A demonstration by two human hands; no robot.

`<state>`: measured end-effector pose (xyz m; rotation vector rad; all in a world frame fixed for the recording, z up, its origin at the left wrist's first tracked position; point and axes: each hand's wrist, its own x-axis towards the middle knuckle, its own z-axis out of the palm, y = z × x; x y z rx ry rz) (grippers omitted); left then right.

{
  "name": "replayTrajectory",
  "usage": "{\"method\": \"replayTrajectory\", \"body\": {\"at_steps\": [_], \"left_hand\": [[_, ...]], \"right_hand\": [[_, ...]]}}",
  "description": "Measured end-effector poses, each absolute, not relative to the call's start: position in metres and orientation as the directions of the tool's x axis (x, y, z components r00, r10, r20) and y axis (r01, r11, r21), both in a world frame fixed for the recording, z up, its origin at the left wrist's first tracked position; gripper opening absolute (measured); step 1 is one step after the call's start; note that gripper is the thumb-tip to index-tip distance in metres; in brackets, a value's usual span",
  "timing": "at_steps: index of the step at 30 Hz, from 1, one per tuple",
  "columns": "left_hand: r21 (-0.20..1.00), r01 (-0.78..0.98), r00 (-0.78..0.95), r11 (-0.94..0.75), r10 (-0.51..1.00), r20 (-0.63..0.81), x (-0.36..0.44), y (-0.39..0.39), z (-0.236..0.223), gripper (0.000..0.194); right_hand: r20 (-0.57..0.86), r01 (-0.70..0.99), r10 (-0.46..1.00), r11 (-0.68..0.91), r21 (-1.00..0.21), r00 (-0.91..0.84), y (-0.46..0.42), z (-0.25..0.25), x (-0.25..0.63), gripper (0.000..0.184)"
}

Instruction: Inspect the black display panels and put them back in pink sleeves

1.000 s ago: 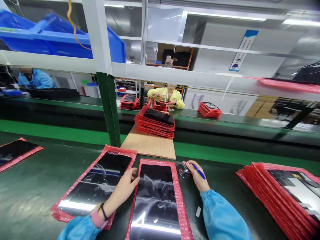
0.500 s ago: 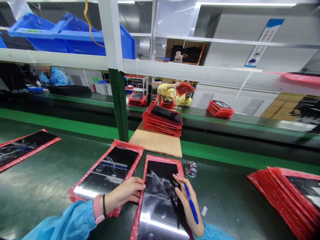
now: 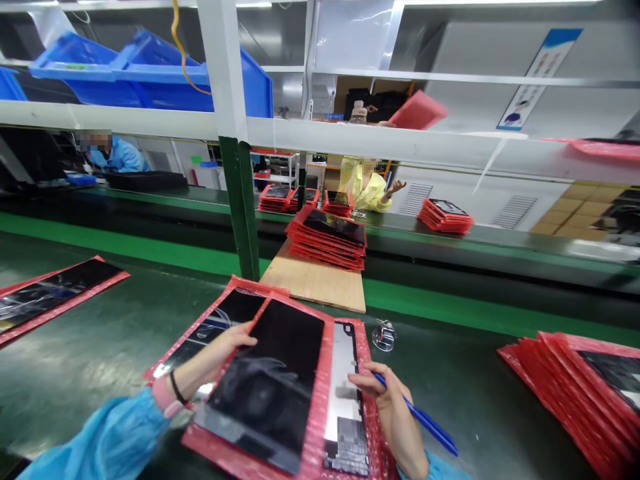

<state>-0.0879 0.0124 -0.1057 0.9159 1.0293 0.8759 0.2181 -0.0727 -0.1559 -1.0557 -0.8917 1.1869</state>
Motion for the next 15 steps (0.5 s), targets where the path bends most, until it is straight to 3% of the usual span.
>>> {"method": "replayTrajectory", "body": {"at_steps": [2,10,15], "left_hand": [[0.925,-0.144,0.217,0.351,0.923,-0.317,-0.125,0.029,-0.104,0.044],[0.943,-0.001,0.127,0.334,0.935,-0.331,-0.201,0.063,-0.107,0.040],[0.967,0.150,-0.086,0.204,0.978,-0.192,-0.204,0.072,-0.108,0.038]], "right_hand": [[-0.029,-0.270,0.990,0.010,-0.963,0.139,-0.073,-0.155,0.216,0.053],[0.019,0.074,0.988,0.008,-0.997,0.154,-0.080,-0.157,0.205,0.034],[0.078,0.303,0.976,0.013,-0.953,0.203,-0.085,-0.168,0.202,0.043]]}}
